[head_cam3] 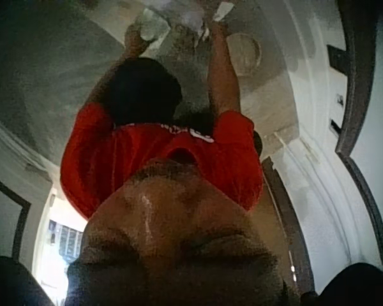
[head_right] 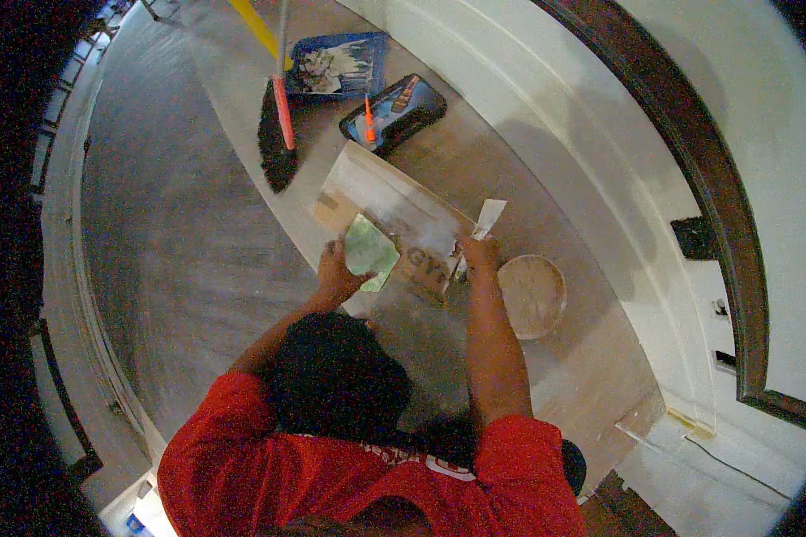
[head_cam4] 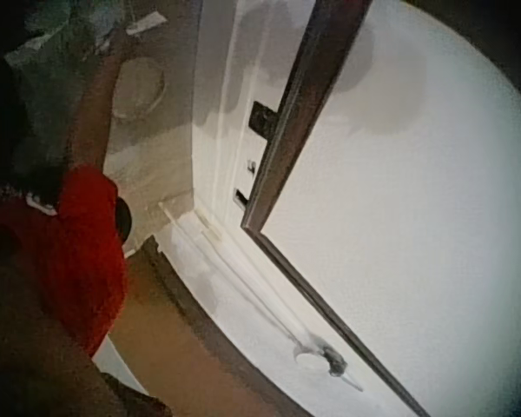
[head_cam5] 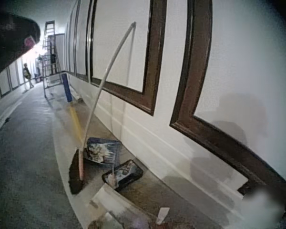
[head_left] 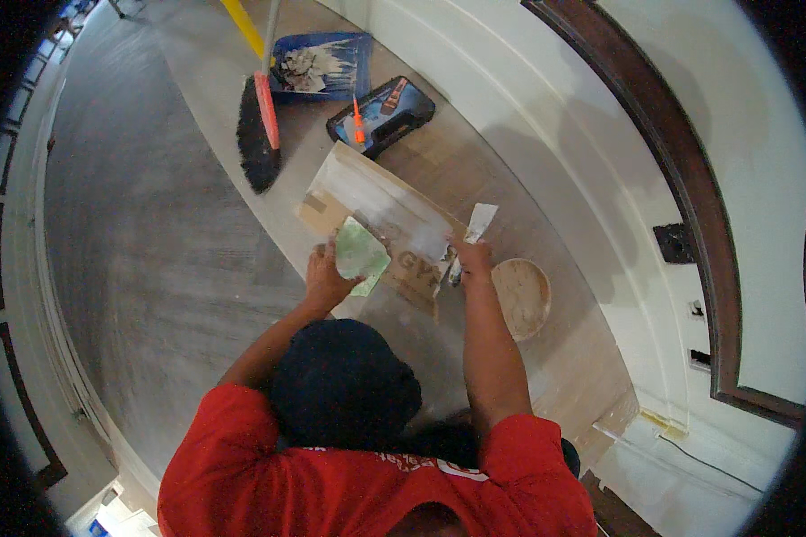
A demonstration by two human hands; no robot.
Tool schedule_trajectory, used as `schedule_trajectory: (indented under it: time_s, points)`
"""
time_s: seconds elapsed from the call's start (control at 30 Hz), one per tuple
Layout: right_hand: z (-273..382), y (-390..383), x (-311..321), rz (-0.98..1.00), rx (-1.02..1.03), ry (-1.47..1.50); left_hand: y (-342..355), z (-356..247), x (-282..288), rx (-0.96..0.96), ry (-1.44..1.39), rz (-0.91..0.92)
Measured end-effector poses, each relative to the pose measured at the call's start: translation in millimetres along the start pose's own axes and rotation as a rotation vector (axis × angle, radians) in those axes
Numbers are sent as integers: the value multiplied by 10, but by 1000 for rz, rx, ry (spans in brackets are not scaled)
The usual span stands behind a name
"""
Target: The person applies plaster around an electrical box opening on a wall, then prepares and places a drywall patch into an adjacent hole, securing it with plaster.
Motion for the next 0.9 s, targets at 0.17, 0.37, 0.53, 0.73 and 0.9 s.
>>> schedule_trajectory:
  time_s: [0.17, 0.37, 0.53, 0.73, 0.9]
  points:
    - [460, -221, 61, 100, 37, -167, -253, 769, -59, 333, -512, -104]
    - [1246, -574, 87, 278, 356, 23, -665, 2084, 78, 538, -529, -601]
    - [1910, -688, 628, 237, 670, -188, -429, 1773, -23, 797, -907, -538]
    - [2470, -1178, 506, 328, 802, -397, -586, 2417, 0, 756, -616, -566]
    - [2250, -906, 855, 299, 862, -565, -133, 1209, 421, 644, -234, -529]
Point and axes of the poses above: each hand's wrist, its own y-axis towards the middle knuckle, its own x-axis out of the back of the hand, z = x × y, the point moved 5 cm from there along y, towards the middle knuckle, and after that the axes turned 6 degrees about -x, right-handed, at the moved point
